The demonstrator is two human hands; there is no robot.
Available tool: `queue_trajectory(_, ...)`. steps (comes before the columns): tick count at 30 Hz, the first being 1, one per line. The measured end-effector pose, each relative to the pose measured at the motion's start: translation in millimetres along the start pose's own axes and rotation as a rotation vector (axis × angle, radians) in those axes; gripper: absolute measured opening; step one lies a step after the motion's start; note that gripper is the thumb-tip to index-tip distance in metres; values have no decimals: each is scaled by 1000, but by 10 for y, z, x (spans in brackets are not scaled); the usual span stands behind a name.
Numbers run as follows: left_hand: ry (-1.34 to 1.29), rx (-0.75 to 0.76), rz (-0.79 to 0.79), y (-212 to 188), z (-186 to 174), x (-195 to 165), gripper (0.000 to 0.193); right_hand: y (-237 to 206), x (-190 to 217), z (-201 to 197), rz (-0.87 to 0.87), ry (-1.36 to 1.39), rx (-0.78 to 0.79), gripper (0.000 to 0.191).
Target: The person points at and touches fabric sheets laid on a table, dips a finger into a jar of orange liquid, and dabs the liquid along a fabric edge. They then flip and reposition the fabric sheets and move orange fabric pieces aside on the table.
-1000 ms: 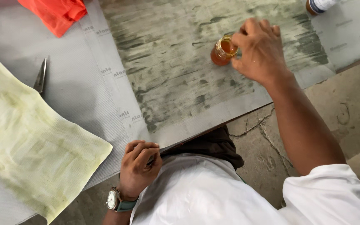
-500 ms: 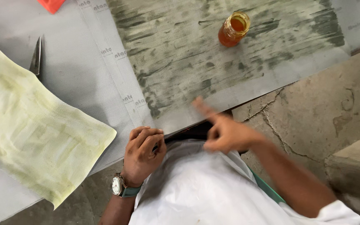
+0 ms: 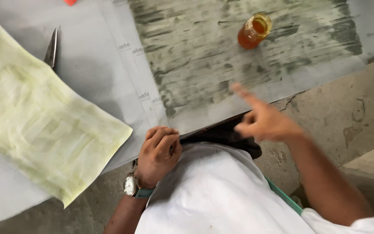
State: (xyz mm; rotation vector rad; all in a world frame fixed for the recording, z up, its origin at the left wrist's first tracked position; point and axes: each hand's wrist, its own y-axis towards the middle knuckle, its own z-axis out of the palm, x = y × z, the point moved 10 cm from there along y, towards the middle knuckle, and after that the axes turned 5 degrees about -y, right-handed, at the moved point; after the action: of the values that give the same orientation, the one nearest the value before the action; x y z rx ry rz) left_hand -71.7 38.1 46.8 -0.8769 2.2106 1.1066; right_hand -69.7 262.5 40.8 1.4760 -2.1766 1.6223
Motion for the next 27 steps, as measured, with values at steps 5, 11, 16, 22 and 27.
queue_trajectory(5,67,-24,2,-31,-29,0,18,131,-184,193,110,-258,64,116)
queue_trajectory(11,61,-21,-23,-63,-84,29,19,286,165,767,17,-592,146,118)
queue_trajectory(16,33,-31,-16,-73,-99,63,17,301,671,878,-76,-839,116,118)
queue_trajectory(22,19,-38,-15,-86,-97,86,17,90,861,914,-196,-990,94,113)
queue_trajectory(27,-2,-41,-6,-28,-161,29,18,129,608,612,-80,-955,-42,92)
